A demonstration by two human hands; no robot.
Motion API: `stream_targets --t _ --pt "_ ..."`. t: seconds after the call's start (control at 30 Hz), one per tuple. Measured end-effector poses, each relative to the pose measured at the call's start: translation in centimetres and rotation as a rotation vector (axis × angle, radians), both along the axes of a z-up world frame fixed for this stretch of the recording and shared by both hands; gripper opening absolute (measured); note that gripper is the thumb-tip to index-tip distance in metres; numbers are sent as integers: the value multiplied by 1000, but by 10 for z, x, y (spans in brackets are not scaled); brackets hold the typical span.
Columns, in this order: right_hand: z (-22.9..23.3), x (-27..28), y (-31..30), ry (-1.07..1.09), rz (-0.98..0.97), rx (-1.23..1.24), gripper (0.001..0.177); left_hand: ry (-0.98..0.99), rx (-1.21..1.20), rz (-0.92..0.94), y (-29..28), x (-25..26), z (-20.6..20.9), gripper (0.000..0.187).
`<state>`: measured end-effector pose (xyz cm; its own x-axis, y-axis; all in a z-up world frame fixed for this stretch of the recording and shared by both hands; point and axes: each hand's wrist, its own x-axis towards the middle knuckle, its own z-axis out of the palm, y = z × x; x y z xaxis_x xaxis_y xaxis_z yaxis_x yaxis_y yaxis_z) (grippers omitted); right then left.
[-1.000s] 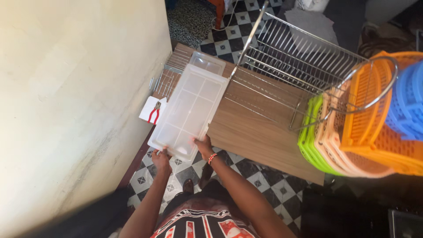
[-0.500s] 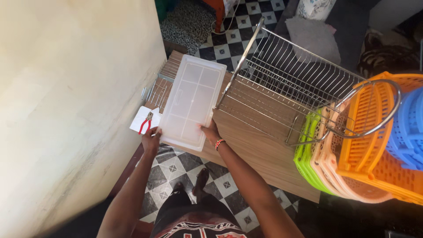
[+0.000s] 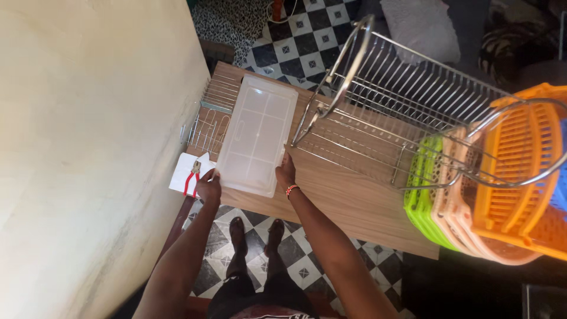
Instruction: The person assembles a metal dish rack by attaching wire components and a plastic tray to the frame using pliers. They place the rack on a table, position the parts, and secure them with the tool.
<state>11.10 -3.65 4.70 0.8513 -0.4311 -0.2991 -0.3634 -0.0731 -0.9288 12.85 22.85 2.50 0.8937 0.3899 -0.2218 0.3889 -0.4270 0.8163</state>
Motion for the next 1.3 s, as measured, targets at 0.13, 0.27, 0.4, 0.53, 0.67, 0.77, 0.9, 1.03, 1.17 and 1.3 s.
stream_targets --t 0.13,0.27,0.4,0.53,0.67,0.77,0.9,1.03,1.17,1.3 --pt "-23 11 8 -79 -65 -12 71 -101 30 -108 1 14 -20 33" --pt "-38 7 11 -31 -99 -40 69 -110 73 -192 2 21 -32 33" --pt "-41 2 20 -46 -124 41 69 -41 79 -310 14 25 -35 39" --pt "-45 2 25 27 -87 -81 66 -125 93 -457 25 25 -39 45" --pt "-49 5 24 55 -80 -29 66 -96 62 -473 25 30 -45 46" --pt "-51 5 25 54 -54 17 65 -49 -6 -468 25 33 -47 46" --pt "-55 -2 27 103 34 11 61 -106 103 -506 24 30 -44 39" --pt "-47 -11 25 -43 -21 15 57 -267 271 -502 19 21 -25 33" --pt "-28 -18 11 -110 -254 248 54 -216 38 -490 5 16 4 33" --pt "2 -32 -21 -136 -457 414 41 -184 -291 -436 -29 10 34 31"
